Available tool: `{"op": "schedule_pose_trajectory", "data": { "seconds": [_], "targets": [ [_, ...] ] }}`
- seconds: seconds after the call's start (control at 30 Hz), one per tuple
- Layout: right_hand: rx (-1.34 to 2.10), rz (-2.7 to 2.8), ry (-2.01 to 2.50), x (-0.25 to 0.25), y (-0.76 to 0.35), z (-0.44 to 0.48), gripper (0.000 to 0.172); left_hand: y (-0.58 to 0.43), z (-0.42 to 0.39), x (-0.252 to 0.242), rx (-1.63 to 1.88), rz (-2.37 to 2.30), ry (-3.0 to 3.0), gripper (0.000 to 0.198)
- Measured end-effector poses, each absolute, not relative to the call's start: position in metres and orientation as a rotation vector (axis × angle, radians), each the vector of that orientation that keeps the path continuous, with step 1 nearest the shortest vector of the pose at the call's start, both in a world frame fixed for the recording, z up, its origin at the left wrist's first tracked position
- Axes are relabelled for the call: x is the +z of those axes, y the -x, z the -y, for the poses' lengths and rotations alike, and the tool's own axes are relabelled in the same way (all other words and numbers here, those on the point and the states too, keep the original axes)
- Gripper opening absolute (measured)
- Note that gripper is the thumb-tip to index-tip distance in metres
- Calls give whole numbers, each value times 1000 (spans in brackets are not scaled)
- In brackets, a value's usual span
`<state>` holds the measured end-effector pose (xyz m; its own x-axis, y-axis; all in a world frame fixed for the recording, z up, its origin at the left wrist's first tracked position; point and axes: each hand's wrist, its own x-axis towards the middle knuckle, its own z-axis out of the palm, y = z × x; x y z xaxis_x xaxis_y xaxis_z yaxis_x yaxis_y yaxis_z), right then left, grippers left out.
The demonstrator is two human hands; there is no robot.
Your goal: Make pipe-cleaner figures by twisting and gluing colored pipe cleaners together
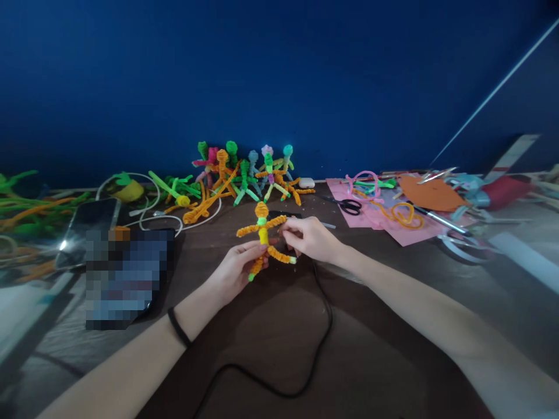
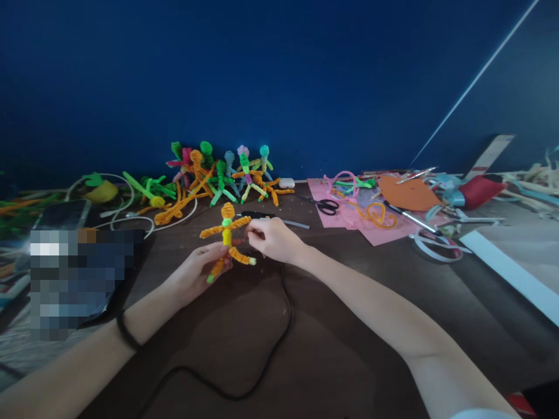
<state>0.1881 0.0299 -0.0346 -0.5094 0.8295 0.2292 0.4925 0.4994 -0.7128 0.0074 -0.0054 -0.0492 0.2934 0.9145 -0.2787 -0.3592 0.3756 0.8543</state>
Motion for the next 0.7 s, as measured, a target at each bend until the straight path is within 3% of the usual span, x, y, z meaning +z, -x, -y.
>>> {"op": "schedule_pose_trajectory", "data": {
  "seconds": [0.13, 0.37, 0.7],
  "targets": [
    [938, 2167, 1044, -35, -188, -29, 11, -8, 5, -50, 977, -884, -748, 26],
    [787, 2232, 1020, -37, -186, -28, 11, -9, 6, -48, 966, -907, -770, 27],
    [321, 2428, 1005, -39, -181, -27, 9, -10, 6, -47, 949, -908, -775, 26]
  ]
}}
